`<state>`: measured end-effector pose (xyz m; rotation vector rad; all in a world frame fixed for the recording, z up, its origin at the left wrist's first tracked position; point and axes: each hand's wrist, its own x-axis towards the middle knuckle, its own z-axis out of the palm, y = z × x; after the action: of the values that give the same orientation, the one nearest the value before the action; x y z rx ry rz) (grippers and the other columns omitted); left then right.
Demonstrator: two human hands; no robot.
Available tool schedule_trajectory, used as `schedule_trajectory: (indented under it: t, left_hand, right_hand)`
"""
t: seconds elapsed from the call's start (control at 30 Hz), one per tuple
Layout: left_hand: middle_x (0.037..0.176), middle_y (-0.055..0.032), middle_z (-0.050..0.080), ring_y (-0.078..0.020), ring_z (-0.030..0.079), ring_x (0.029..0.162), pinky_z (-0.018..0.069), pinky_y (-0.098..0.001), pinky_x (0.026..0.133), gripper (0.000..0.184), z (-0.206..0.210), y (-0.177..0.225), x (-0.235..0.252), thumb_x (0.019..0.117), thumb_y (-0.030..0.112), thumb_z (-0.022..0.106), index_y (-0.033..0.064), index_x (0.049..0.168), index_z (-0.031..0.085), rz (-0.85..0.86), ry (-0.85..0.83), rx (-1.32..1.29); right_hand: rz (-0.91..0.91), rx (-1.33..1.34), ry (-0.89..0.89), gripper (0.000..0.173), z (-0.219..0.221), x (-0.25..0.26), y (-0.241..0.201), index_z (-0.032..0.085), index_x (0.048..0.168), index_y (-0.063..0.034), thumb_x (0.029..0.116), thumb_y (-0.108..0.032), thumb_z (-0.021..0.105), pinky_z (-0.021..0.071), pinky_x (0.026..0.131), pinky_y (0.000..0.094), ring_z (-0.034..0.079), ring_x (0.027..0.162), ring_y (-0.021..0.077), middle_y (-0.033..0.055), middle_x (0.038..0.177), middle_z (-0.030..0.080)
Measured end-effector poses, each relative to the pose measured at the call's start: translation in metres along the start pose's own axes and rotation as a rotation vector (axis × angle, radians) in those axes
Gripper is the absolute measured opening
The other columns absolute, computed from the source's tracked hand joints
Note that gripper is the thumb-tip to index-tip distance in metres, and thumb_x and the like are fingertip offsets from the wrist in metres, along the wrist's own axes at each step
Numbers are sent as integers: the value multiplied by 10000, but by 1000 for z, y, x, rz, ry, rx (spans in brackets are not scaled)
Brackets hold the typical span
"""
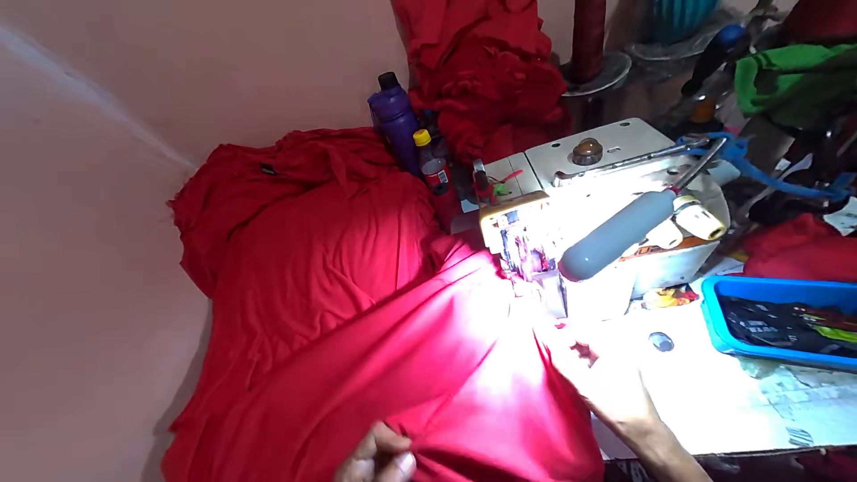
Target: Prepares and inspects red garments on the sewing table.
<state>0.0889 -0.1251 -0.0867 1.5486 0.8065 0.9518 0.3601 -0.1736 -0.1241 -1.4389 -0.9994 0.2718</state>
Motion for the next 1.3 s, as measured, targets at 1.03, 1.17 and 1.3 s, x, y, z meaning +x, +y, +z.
schedule_trajectory:
  t: [1.03, 1.17, 1.3]
  left_hand:
    - [800, 59, 679, 42, 613, 679, 503, -135, 609, 99, -16, -45, 149, 948, -18, 598, -23, 985, 690, 132, 393, 179]
    - [854, 49, 703, 36, 643, 783, 530, -144, 725, 113, -20, -50, 149, 943, -18, 601, -24, 993, 703, 163, 360, 192]
    - [846, 40, 703, 31, 645, 771, 532, -145, 718, 108, -17, -51, 150, 933, -25, 611, -36, 991, 701, 167, 362, 197]
  right_hand:
    - [352, 557, -407, 236, -9, -67, -11, 624, 1066, -38, 844, 18, 682, 547, 678, 157, 637, 722, -43, -99, 840, 691]
    - [366, 560, -451, 492, -10, -64, -8, 500, 1305, 65, 833, 44, 637, 569, 819, 189, 661, 921, -20, -7, 1113, 687]
    - [404, 289, -537, 450, -13, -46, -9, 555, 1323, 51, 926, -155, 603, 517, 818, 156, 611, 917, -55, 9, 1065, 668]
